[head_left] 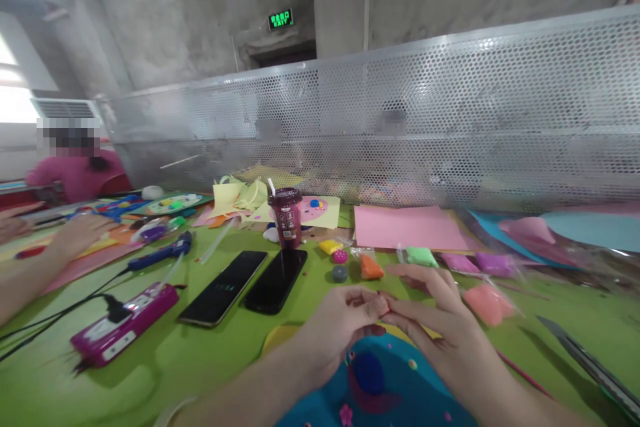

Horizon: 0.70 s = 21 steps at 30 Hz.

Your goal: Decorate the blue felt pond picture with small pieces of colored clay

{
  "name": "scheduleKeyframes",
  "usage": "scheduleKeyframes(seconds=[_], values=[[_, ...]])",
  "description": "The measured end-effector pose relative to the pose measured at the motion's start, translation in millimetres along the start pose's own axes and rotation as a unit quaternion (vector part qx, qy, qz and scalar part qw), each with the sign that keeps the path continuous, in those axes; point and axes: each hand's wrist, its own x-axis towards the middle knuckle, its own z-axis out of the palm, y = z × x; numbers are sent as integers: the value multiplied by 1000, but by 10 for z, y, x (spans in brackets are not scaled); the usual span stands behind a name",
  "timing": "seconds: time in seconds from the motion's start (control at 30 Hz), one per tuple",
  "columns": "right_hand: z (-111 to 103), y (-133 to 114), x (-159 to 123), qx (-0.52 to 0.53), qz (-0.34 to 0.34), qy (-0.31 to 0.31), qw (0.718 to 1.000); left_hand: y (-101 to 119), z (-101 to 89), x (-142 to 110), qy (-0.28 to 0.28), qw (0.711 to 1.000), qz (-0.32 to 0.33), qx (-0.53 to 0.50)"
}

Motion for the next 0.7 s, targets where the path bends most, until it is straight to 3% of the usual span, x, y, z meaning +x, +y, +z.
scheduleKeyframes(seconds=[0.17, 0.3, 0.43, 0.53, 0.7], values=[[-16, 13, 14, 29, 49, -6, 998, 32, 8, -9, 0, 999, 7, 48], [-49, 60, 62, -24, -8, 7, 1000, 62, -10, -10, 0, 997, 9, 71], [-37, 98, 73, -79, -83, -58, 992, 45, -37, -13, -2, 995, 7, 98], [-27, 101, 72, -69, -92, -79, 990, 27, -40, -23, -8, 993, 12, 120], [-64, 82, 87, -20, -87, -52, 995, 96, -4, -56, -19, 980, 29, 198]])
